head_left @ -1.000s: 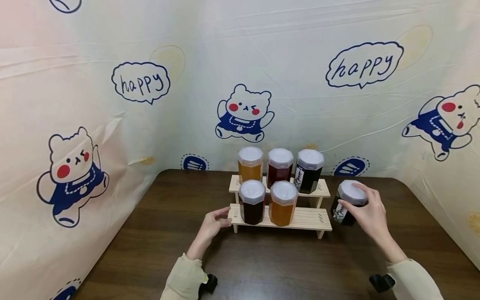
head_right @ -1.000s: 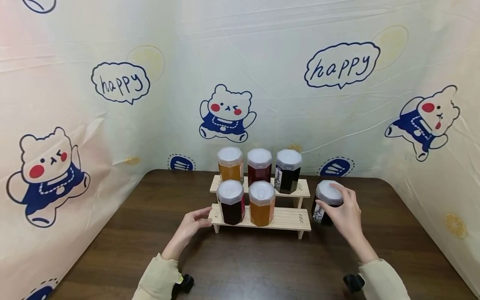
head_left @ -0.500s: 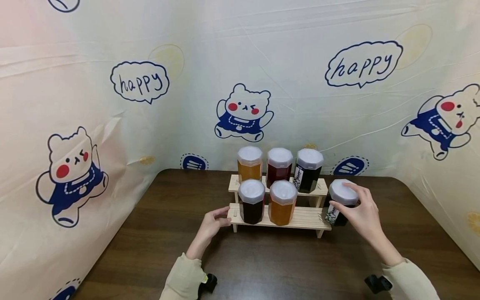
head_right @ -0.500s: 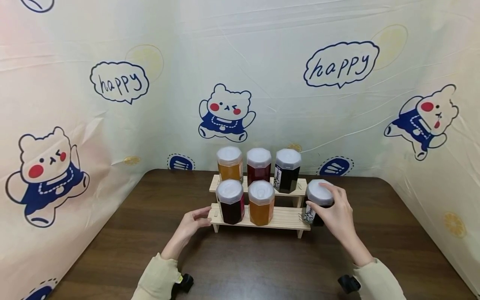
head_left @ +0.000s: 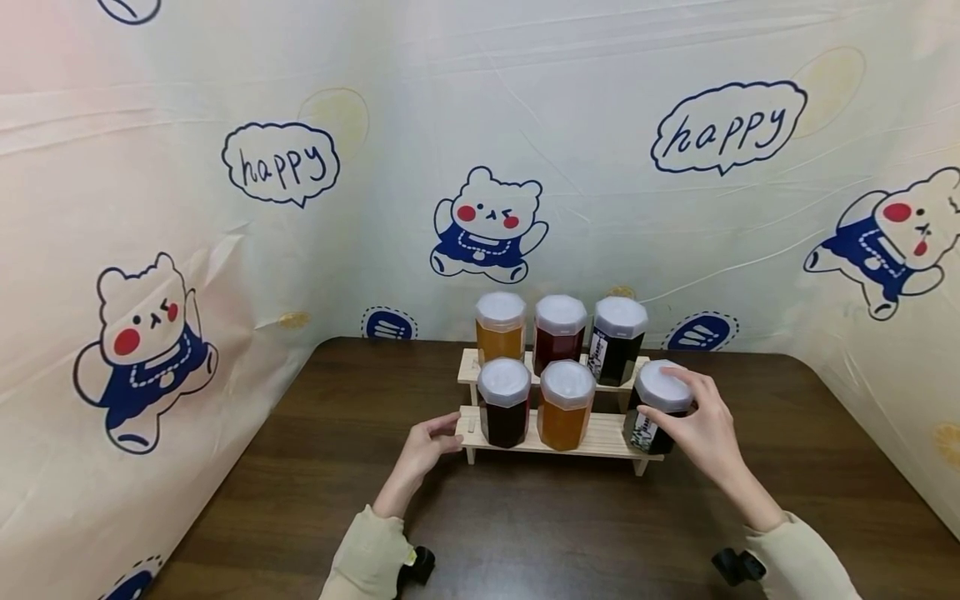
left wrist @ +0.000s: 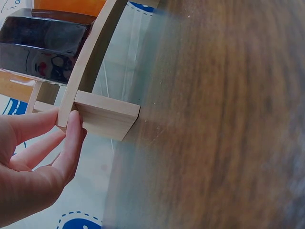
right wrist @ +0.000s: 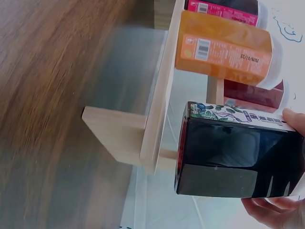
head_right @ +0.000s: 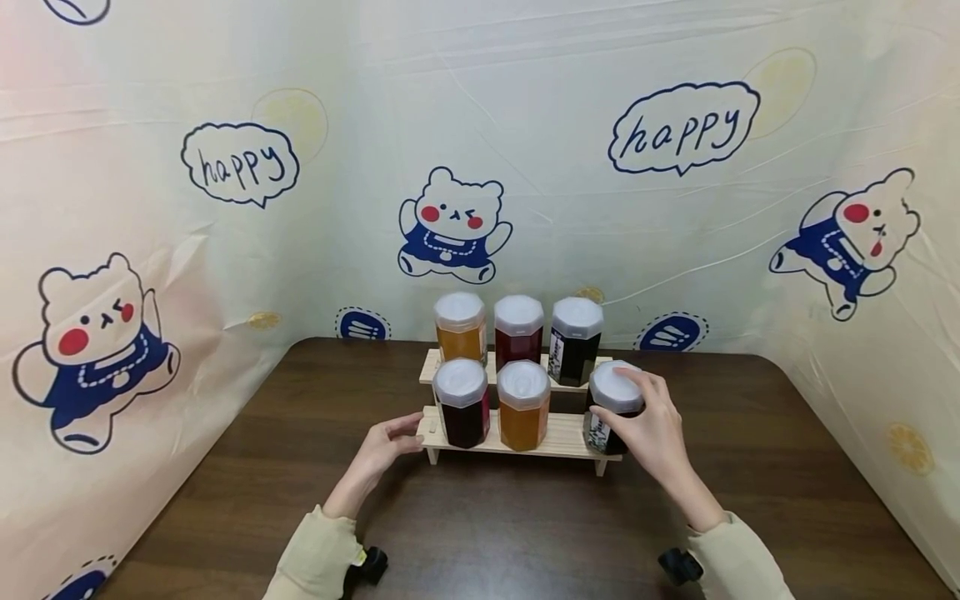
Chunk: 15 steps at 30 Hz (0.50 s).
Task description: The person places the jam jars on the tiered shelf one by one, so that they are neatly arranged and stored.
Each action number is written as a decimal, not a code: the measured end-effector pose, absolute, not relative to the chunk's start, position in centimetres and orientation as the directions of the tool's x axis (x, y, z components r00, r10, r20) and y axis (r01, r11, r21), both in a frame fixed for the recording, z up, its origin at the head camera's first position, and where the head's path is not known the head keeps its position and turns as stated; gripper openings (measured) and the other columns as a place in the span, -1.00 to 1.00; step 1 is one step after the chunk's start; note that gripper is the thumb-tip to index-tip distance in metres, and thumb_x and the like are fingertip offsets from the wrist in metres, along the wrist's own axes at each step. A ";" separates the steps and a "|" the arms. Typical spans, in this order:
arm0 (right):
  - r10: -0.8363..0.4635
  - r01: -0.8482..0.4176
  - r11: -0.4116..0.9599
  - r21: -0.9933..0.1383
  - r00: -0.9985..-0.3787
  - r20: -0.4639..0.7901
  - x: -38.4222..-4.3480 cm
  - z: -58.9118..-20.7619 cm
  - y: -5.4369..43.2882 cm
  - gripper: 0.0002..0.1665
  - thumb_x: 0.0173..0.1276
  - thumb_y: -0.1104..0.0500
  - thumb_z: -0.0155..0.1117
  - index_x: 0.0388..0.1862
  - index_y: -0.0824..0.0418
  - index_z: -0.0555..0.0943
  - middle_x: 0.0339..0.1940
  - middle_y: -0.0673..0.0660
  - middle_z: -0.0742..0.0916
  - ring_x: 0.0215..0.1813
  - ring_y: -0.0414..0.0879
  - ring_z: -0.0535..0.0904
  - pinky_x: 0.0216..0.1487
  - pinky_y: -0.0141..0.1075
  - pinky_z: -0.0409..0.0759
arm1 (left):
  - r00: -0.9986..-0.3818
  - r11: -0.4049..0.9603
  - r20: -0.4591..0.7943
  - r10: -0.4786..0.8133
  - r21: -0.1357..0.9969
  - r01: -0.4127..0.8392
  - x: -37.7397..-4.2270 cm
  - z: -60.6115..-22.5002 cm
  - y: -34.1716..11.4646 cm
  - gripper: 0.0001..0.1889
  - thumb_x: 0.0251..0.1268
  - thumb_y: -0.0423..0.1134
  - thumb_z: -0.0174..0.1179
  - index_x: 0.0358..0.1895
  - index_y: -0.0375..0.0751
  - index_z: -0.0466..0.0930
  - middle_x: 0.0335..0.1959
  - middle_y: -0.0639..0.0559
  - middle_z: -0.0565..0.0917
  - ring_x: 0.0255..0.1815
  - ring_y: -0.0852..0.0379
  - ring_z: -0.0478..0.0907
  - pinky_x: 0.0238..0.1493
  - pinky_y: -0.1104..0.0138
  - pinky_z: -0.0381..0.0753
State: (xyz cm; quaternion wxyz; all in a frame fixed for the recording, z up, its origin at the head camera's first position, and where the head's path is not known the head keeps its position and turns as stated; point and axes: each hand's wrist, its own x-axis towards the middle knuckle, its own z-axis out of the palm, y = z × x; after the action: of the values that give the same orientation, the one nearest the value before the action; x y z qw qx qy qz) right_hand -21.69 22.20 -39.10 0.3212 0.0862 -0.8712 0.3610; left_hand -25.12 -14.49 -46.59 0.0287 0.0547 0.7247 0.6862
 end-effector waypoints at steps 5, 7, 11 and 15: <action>0.061 -0.412 0.710 -0.572 -0.772 0.632 -21.9 -39.2 21.5 -0.30 -0.24 0.24 0.52 -0.01 0.21 0.49 -0.08 0.23 0.49 -0.14 0.04 0.45 -0.35 -0.23 0.46 | -0.977 0.026 0.124 0.175 0.991 0.131 -25.1 -47.2 -14.9 -0.58 0.06 -0.40 0.18 0.04 -0.48 0.43 -0.22 -0.26 0.53 -0.38 0.14 0.56 -0.29 0.29 0.63; 0.052 -0.426 0.703 -0.570 -0.769 0.638 -22.0 -39.3 21.3 -0.31 -0.24 0.25 0.52 -0.02 0.21 0.50 -0.08 0.23 0.50 -0.14 0.04 0.45 -0.34 -0.30 0.46 | -0.982 0.037 0.092 0.163 0.994 0.099 -25.1 -47.0 -14.8 -0.58 0.06 -0.42 0.16 0.05 -0.47 0.43 -0.20 -0.26 0.52 -0.37 0.14 0.56 -0.27 0.30 0.63; 0.040 -0.436 0.693 -0.574 -0.772 0.634 -22.1 -39.3 20.8 -0.31 -0.22 0.23 0.51 -0.01 0.20 0.50 -0.07 0.22 0.50 -0.14 0.05 0.46 -0.34 -0.31 0.46 | -0.994 0.077 0.001 0.113 0.997 0.009 -25.1 -46.7 -14.5 -0.58 0.06 -0.53 0.10 0.07 -0.54 0.38 -0.13 -0.35 0.48 -0.36 0.12 0.55 -0.23 0.28 0.62; 0.037 -0.428 0.688 -0.586 -0.786 0.617 -22.2 -39.4 20.3 -0.32 -0.19 0.20 0.51 0.00 0.18 0.49 -0.05 0.22 0.49 -0.13 0.07 0.46 -0.33 -0.19 0.49 | -0.995 0.070 -0.019 0.100 0.997 -0.012 -25.3 -46.7 -14.4 -0.58 0.06 -0.58 0.07 0.07 -0.58 0.35 -0.13 -0.39 0.47 -0.35 0.07 0.54 -0.22 0.23 0.61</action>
State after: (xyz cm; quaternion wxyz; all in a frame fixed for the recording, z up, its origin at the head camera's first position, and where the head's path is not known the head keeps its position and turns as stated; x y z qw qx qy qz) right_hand -22.24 20.32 -39.36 0.3069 0.1129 -0.8660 0.3782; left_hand -25.32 -14.36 -46.66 0.0413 0.0303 0.7302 0.6813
